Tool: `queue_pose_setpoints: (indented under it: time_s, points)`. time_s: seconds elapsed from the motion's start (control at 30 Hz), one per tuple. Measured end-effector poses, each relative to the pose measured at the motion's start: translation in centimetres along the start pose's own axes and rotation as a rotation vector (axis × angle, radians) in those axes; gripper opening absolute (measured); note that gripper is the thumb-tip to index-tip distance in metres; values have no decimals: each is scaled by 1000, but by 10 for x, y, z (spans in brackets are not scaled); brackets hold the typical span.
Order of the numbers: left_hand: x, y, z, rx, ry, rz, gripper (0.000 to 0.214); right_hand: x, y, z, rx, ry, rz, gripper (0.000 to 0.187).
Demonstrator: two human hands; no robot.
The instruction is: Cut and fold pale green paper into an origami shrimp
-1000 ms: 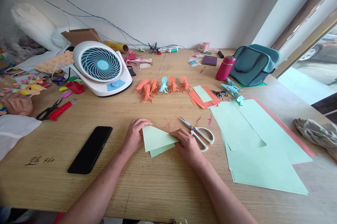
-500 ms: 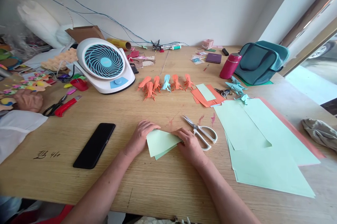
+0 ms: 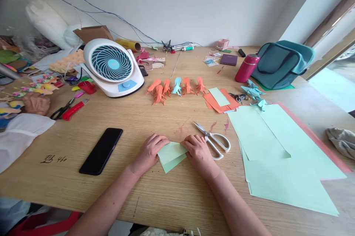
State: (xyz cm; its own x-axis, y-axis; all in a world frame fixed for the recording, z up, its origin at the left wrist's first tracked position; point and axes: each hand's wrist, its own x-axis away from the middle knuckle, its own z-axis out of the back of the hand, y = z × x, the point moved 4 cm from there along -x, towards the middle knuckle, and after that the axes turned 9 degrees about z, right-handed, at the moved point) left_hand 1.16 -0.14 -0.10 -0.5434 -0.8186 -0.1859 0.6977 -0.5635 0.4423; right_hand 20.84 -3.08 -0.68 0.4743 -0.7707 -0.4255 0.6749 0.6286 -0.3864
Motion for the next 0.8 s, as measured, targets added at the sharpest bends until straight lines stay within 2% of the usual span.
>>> queue_pose_setpoints:
  time_s: [0.07,0.27,0.57,0.8]
  points:
    - [1,2,-2,-85,-5,-28,35,1,-2,0,36,-2,19,36]
    - [1,4,-3,-123,-37,-34,31,5,-8,-4,134,-7,79,34]
    - [12,10,-6,-170,-55,-21,41,19,-23,6,192,-46,167,23]
    - [23,15,-10,-210,-34,2,52,23,-24,10,174,-33,166,21]
